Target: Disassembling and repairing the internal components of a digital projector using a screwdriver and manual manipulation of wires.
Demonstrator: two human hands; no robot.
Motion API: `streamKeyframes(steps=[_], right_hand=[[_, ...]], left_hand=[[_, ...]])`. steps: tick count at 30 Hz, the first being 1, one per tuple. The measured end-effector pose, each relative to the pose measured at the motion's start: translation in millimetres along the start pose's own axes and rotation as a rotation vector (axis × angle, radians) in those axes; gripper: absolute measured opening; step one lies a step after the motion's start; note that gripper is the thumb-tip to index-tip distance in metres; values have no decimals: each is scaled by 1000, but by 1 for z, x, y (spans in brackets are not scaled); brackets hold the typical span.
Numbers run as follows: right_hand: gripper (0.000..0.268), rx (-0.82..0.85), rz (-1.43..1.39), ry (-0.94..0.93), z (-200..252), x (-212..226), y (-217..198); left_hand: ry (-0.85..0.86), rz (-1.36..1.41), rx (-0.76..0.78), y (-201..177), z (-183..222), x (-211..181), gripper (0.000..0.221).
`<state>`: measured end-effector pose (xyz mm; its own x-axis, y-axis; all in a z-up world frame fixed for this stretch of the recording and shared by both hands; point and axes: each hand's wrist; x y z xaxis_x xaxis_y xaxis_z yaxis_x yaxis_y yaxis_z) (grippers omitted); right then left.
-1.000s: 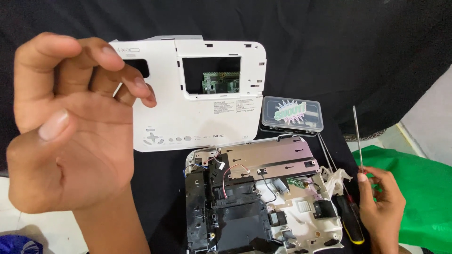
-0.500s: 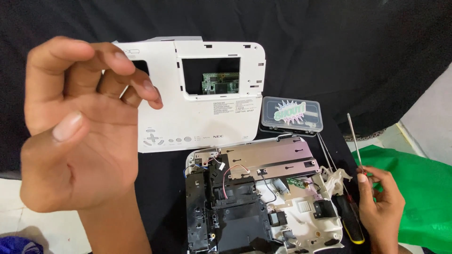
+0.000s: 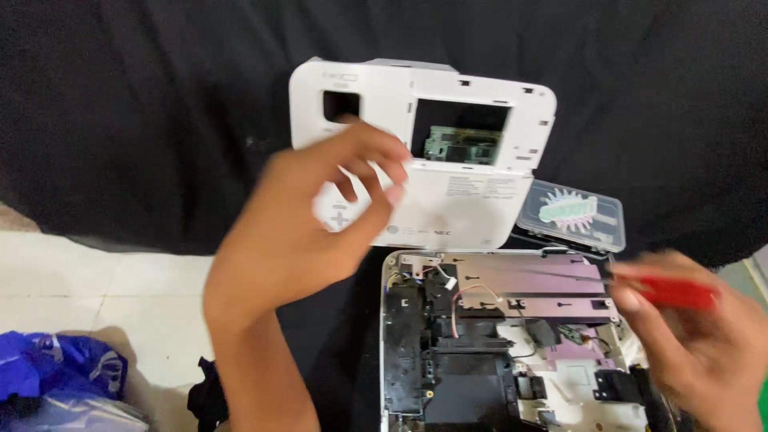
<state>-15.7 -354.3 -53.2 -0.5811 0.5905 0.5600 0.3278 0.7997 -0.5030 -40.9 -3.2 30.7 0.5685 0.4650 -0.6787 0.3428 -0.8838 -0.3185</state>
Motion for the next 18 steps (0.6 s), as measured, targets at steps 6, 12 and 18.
streamKeyframes(steps=[6, 12, 18], right_hand=[[11, 299, -35, -232, -66, 62, 69], [11, 524, -107, -135, -84, 75, 119], [12, 566, -61, -104, -77, 66, 132]], left_hand=[[-510, -370, 519, 10, -12, 31, 35], [-482, -212, 588, 11, -11, 39, 26], [-467, -367, 532, 16, -9, 48, 20]])
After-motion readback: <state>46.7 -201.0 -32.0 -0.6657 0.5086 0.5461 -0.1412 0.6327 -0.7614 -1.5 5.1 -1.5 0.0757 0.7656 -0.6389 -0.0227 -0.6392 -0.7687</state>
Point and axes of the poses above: each hand's wrist, its own z-axis away from the middle knuckle, its own y-axis out of the palm, x = y × z, and after that the axes turned 7 degrees about -x, right-handed
